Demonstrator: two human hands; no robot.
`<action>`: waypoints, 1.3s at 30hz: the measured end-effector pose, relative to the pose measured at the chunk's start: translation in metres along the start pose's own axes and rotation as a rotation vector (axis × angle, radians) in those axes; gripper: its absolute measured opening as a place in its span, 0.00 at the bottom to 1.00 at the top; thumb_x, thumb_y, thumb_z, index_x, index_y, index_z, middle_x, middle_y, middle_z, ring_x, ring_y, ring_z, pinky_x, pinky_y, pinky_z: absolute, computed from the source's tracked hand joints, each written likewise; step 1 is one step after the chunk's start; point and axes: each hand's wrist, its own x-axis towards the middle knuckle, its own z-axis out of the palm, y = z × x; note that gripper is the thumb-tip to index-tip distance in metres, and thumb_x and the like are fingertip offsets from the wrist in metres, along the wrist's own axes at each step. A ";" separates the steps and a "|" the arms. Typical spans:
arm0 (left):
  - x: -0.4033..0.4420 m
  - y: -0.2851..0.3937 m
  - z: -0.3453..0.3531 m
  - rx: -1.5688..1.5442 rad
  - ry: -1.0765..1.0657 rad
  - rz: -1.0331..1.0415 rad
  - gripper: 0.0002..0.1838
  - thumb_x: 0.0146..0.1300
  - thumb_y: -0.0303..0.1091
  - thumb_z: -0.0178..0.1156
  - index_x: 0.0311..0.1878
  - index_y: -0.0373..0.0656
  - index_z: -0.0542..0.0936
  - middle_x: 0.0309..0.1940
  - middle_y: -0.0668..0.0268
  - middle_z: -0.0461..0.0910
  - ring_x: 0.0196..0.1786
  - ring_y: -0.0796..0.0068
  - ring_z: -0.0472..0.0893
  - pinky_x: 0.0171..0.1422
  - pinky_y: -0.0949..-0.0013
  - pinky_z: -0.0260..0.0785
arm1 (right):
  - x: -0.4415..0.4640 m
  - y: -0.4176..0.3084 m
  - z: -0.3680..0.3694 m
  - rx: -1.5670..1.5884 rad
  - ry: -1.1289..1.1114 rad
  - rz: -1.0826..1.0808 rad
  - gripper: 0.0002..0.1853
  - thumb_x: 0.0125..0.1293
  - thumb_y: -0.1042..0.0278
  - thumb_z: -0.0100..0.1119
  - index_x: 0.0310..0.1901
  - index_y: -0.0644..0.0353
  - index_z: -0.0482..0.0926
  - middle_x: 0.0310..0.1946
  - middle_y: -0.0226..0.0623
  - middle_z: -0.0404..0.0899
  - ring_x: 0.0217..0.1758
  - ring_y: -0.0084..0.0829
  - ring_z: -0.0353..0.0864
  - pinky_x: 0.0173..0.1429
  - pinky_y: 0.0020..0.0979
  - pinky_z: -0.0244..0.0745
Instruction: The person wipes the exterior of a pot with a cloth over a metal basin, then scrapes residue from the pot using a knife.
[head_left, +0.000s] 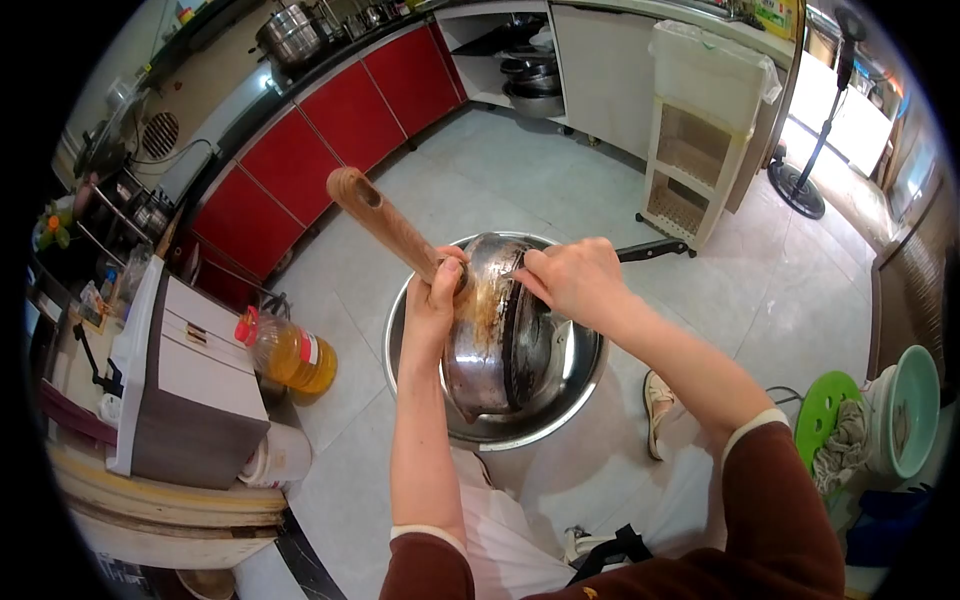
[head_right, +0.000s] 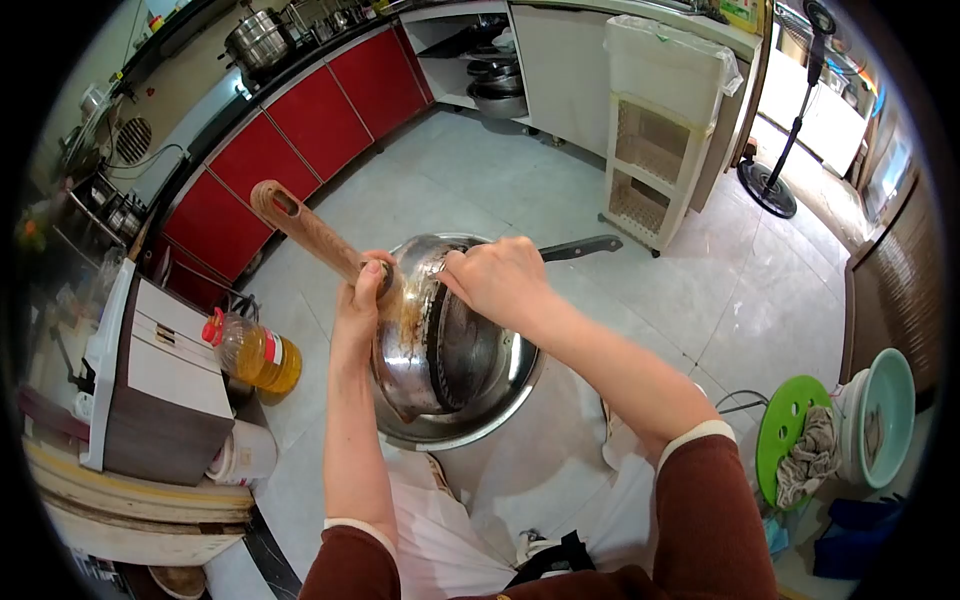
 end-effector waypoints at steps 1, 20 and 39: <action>0.001 -0.001 0.000 0.035 0.006 0.017 0.19 0.67 0.50 0.57 0.45 0.42 0.78 0.35 0.75 0.70 0.39 0.83 0.67 0.44 0.74 0.61 | 0.000 0.001 0.001 -0.018 0.007 0.014 0.18 0.68 0.50 0.58 0.26 0.54 0.80 0.19 0.36 0.81 0.24 0.38 0.84 0.29 0.39 0.76; 0.001 0.003 0.003 0.011 0.004 0.010 0.18 0.67 0.47 0.58 0.45 0.40 0.79 0.35 0.74 0.69 0.39 0.82 0.66 0.44 0.73 0.60 | -0.002 0.007 0.015 -0.036 0.130 -0.048 0.19 0.67 0.49 0.60 0.24 0.52 0.75 0.17 0.31 0.78 0.19 0.38 0.80 0.23 0.38 0.71; 0.007 -0.005 0.000 0.041 0.001 0.018 0.18 0.67 0.50 0.56 0.44 0.44 0.79 0.33 0.74 0.71 0.37 0.82 0.69 0.41 0.74 0.62 | -0.007 -0.010 0.003 0.016 0.004 -0.012 0.17 0.68 0.52 0.58 0.26 0.54 0.79 0.20 0.35 0.82 0.23 0.39 0.83 0.27 0.40 0.75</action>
